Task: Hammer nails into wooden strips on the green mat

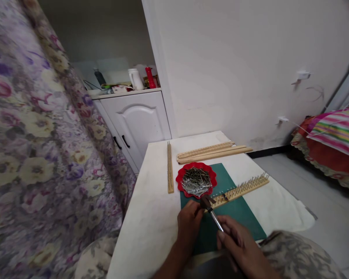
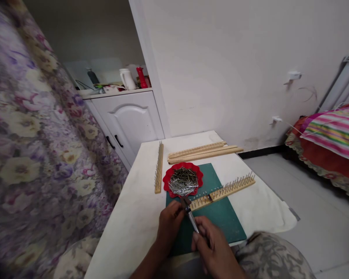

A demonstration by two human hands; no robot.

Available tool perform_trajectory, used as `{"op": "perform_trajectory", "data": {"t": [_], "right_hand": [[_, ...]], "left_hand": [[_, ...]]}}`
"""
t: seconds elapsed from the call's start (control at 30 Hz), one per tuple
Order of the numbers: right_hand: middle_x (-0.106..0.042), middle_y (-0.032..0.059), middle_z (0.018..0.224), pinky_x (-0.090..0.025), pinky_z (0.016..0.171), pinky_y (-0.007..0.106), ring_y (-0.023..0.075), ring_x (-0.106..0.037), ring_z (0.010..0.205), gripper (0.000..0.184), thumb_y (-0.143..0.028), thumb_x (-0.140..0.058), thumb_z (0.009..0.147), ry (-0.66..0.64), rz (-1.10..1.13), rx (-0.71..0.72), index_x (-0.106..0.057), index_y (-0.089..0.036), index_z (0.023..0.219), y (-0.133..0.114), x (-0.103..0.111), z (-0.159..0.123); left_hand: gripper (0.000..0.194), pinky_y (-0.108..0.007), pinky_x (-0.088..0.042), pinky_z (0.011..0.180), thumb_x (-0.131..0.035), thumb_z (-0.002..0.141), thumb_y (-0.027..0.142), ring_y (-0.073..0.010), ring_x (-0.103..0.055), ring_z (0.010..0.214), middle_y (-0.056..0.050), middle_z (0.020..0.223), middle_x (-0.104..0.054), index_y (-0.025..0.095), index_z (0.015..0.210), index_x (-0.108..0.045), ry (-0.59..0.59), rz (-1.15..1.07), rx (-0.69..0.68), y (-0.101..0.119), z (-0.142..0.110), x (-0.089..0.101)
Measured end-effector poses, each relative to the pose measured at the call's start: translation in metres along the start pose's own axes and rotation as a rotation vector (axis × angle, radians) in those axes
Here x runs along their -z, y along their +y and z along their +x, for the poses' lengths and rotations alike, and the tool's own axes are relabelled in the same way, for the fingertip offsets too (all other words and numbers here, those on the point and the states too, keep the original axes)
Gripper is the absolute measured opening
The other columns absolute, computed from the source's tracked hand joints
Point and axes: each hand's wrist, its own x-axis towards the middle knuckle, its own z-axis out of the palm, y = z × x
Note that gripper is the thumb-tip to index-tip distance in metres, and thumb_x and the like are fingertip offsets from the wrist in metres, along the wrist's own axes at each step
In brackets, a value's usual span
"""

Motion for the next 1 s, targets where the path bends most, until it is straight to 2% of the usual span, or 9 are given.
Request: {"op": "perform_trajectory", "data": {"t": [0.2, 0.33, 0.5, 0.67, 0.77, 0.87, 1.0], "right_hand": [[-0.055, -0.0062, 0.066, -0.027, 0.03, 0.015, 0.0034, -0.036, 0.031, 0.031, -0.047, -0.045, 0.088, -0.011, 0.005, -0.013, -0.049, -0.02, 0.103, 0.003, -0.001, 0.001], [-0.055, -0.0062, 0.066, -0.026, 0.028, 0.016, 0.003, -0.036, 0.028, 0.036, -0.052, -0.046, 0.085, 0.037, 0.05, -0.002, -0.048, -0.021, 0.104, 0.006, 0.002, 0.002], [-0.055, -0.0068, 0.066, -0.024, 0.029, 0.016, 0.0029, -0.038, 0.028, 0.034, -0.051, -0.048, 0.085, 0.121, 0.117, 0.017, -0.047, -0.023, 0.103, 0.008, 0.007, 0.005], [-0.056, -0.0067, 0.067, -0.023, 0.03, 0.016, 0.0027, -0.038, 0.028, 0.032, -0.048, -0.049, 0.086, 0.143, 0.147, 0.013, -0.046, -0.023, 0.104, 0.01, 0.009, 0.008], [-0.055, -0.0067, 0.067, -0.024, 0.03, 0.016, 0.0024, -0.038, 0.029, 0.031, -0.048, -0.049, 0.086, 0.138, 0.161, 0.016, -0.047, -0.022, 0.102, 0.009, 0.009, 0.011], [-0.055, -0.0067, 0.067, -0.023, 0.031, 0.015, 0.0015, -0.037, 0.029, 0.03, -0.047, -0.049, 0.086, 0.138, 0.175, 0.016, -0.046, -0.021, 0.103, 0.008, 0.007, 0.014], [-0.053, -0.0073, 0.067, -0.024, 0.03, 0.015, 0.0013, -0.036, 0.028, 0.032, -0.048, -0.048, 0.086, 0.13, 0.173, 0.011, -0.046, -0.021, 0.102, 0.007, 0.006, 0.014]], "left_hand": [[0.016, -0.022, -0.036, 0.061, -0.05, 0.08, 0.018, -0.0116, -0.053, 0.066, 0.001, 0.071, -0.057, 0.018, 0.069, -0.061, 0.006, -0.002, -0.01, 0.0, 0.0, 0.0], [0.013, -0.022, -0.039, 0.063, -0.053, 0.08, 0.021, -0.0123, -0.055, 0.069, 0.0, 0.076, -0.059, 0.019, 0.074, -0.064, -0.015, -0.046, -0.003, -0.001, -0.001, 0.002], [0.014, -0.024, -0.042, 0.065, -0.051, 0.082, 0.021, -0.0141, -0.057, 0.071, -0.001, 0.078, -0.062, 0.02, 0.079, -0.064, -0.043, -0.038, -0.018, 0.001, 0.002, 0.019], [0.019, -0.027, -0.044, 0.076, -0.044, 0.086, 0.02, -0.0169, -0.057, 0.085, -0.004, 0.087, -0.063, 0.021, 0.087, -0.063, -0.006, 0.098, -0.112, 0.003, 0.03, 0.038], [0.019, -0.027, -0.043, 0.078, -0.046, 0.083, 0.016, -0.017, -0.056, 0.089, -0.003, 0.092, -0.062, 0.022, 0.088, -0.064, -0.093, 0.293, -0.148, 0.001, 0.056, 0.039], [0.019, -0.025, -0.041, 0.073, -0.05, 0.079, 0.012, -0.0164, -0.057, 0.087, -0.003, 0.093, -0.063, 0.021, 0.085, -0.065, -0.212, 0.503, -0.123, -0.001, 0.078, 0.035], [0.017, -0.025, -0.038, 0.063, -0.05, 0.077, 0.011, -0.0172, -0.058, 0.074, -0.004, 0.08, -0.063, 0.018, 0.071, -0.064, -0.272, 0.621, -0.098, -0.006, 0.094, 0.03]]}}
